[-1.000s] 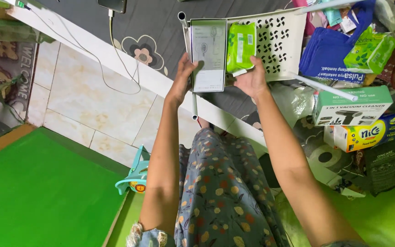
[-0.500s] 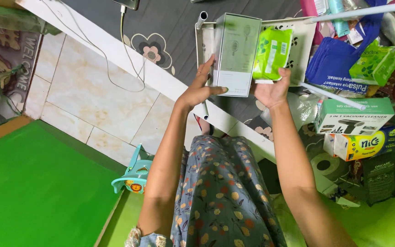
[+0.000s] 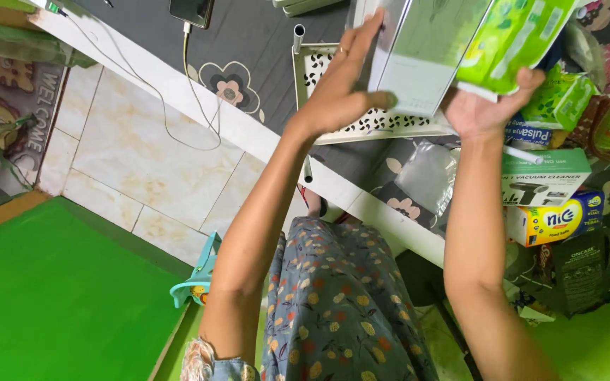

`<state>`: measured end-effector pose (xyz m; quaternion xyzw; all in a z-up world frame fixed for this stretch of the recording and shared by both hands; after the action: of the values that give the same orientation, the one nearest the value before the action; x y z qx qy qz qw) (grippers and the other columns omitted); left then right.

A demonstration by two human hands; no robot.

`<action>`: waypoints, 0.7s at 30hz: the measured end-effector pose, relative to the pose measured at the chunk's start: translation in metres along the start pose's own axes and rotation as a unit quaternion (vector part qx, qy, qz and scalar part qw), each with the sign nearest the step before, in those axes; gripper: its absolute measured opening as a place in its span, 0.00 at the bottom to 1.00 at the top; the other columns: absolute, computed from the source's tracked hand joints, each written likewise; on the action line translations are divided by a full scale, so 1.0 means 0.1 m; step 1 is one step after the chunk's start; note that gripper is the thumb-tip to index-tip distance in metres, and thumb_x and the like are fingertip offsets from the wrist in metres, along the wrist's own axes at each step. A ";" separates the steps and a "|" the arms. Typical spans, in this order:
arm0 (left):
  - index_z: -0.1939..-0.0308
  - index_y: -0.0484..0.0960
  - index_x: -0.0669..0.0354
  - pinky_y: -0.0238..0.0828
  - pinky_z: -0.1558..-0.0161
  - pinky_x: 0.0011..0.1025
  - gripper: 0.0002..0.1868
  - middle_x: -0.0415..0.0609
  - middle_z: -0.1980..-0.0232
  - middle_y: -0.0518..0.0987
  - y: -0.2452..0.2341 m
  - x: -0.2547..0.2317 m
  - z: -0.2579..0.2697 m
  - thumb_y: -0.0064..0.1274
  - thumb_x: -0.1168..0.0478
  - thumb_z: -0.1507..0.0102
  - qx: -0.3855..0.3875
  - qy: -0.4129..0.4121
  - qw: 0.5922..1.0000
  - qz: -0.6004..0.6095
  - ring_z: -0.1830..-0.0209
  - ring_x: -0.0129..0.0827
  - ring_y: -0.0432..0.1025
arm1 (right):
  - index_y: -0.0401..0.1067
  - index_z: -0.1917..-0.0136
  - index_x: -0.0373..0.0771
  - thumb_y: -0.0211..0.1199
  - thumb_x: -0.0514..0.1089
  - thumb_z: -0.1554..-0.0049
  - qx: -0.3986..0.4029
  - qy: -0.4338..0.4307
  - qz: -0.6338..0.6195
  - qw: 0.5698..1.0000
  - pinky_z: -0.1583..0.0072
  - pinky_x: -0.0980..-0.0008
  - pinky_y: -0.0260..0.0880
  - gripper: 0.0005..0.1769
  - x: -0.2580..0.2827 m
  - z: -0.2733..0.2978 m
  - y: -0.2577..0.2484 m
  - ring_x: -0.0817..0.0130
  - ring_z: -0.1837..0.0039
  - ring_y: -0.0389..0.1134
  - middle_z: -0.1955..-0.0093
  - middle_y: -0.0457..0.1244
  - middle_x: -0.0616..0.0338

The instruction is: Assembling and organizing a multi-tier plastic storage shelf.

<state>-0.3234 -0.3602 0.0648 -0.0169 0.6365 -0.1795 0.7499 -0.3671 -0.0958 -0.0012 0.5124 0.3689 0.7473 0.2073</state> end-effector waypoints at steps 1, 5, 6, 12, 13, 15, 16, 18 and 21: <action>0.17 0.47 0.53 0.47 0.18 0.41 0.59 0.60 0.18 0.53 -0.08 0.01 -0.14 0.70 0.57 0.44 0.000 0.002 1.000 -0.001 0.16 0.53 0.50 | 0.64 0.26 0.46 0.63 0.66 0.49 0.001 -0.002 0.000 1.000 0.26 0.61 0.59 0.43 0.04 -0.15 0.06 0.66 0.27 0.62 0.29 0.62 0.64; 0.39 0.72 0.61 0.62 0.37 0.40 0.33 0.58 0.39 0.71 -0.33 -0.09 -0.62 0.62 0.51 0.44 -0.042 -0.031 0.998 -0.046 0.37 0.48 0.65 | 0.66 0.30 0.45 0.62 0.68 0.44 0.048 -0.002 -0.021 0.999 0.25 0.61 0.59 0.37 0.07 -0.61 -0.06 0.66 0.32 0.60 0.36 0.61 0.66; 0.50 0.80 0.63 0.67 0.47 0.39 0.25 0.57 0.51 0.78 -0.38 -0.15 -0.74 0.57 0.49 0.44 -0.044 -0.048 0.996 -0.057 0.49 0.44 0.71 | 0.66 0.34 0.44 0.62 0.68 0.43 0.037 -0.002 -0.051 0.998 0.26 0.60 0.59 0.34 0.05 -0.73 -0.20 0.66 0.33 0.60 0.39 0.60 0.66; 0.77 0.78 0.63 0.62 0.74 0.32 0.17 0.46 0.81 0.73 0.01 0.14 -1.42 0.54 0.50 0.51 -0.025 -0.060 0.998 -0.019 0.80 0.32 0.68 | 0.54 0.20 0.54 0.62 0.72 0.49 0.076 0.033 0.028 0.996 0.22 0.40 0.51 0.49 0.23 -0.49 0.24 0.60 0.19 0.51 0.18 0.52 0.65; 0.77 0.78 0.63 0.62 0.74 0.32 0.17 0.46 0.81 0.73 0.06 0.25 -1.47 0.54 0.50 0.51 -0.023 -0.061 0.998 -0.018 0.80 0.32 0.68 | 0.54 0.20 0.54 0.62 0.72 0.49 0.075 0.033 0.028 0.996 0.22 0.40 0.51 0.49 0.19 -0.46 0.12 0.60 0.19 0.51 0.18 0.52 0.65; 0.83 0.73 0.60 0.56 0.74 0.32 0.12 0.44 0.82 0.68 0.17 0.48 -1.63 0.53 0.55 0.53 0.027 -0.067 0.997 -0.017 0.79 0.31 0.63 | 0.47 0.15 0.53 0.61 0.71 0.47 0.007 0.030 -0.029 0.999 0.21 0.30 0.48 0.54 0.12 -0.46 -0.14 0.50 0.15 0.49 0.15 0.49 0.58; 0.83 0.73 0.60 0.56 0.74 0.32 0.12 0.44 0.82 0.68 0.22 0.73 -1.75 0.53 0.55 0.53 0.030 -0.066 0.997 -0.018 0.79 0.31 0.63 | 0.47 0.15 0.53 0.61 0.71 0.47 0.005 0.027 -0.030 0.999 0.21 0.30 0.48 0.54 0.11 -0.51 -0.18 0.50 0.15 0.49 0.15 0.49 0.58; 0.86 0.70 0.56 0.54 0.74 0.30 0.10 0.41 0.82 0.63 0.38 1.25 -1.94 0.50 0.58 0.53 0.076 -0.040 0.996 -0.019 0.79 0.30 0.60 | 0.48 0.16 0.51 0.61 0.70 0.47 0.007 0.037 -0.017 0.999 0.22 0.27 0.48 0.54 0.09 -0.54 -0.27 0.49 0.15 0.48 0.13 0.48 0.58; 0.84 0.67 0.50 0.68 0.70 0.25 0.19 0.38 0.82 0.66 0.42 1.64 -2.11 0.38 0.53 0.39 0.100 -0.077 0.991 0.040 0.76 0.24 0.68 | 0.48 0.17 0.46 0.61 0.69 0.47 0.012 0.036 0.011 0.999 0.23 0.21 0.49 0.53 -0.09 -0.73 -0.60 0.46 0.14 0.48 0.15 0.48 0.52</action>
<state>-0.4949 -0.3260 -0.1410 0.0701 0.5562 -0.2100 0.8010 -0.4350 -0.0883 -0.0673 0.4916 0.3797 0.7628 0.1798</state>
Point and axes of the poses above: each hand's wrist, its own z-axis away from the middle knuckle, its own y-axis out of the palm, x = y × z, the point moved 1 cm from there along -z, towards the middle knuckle
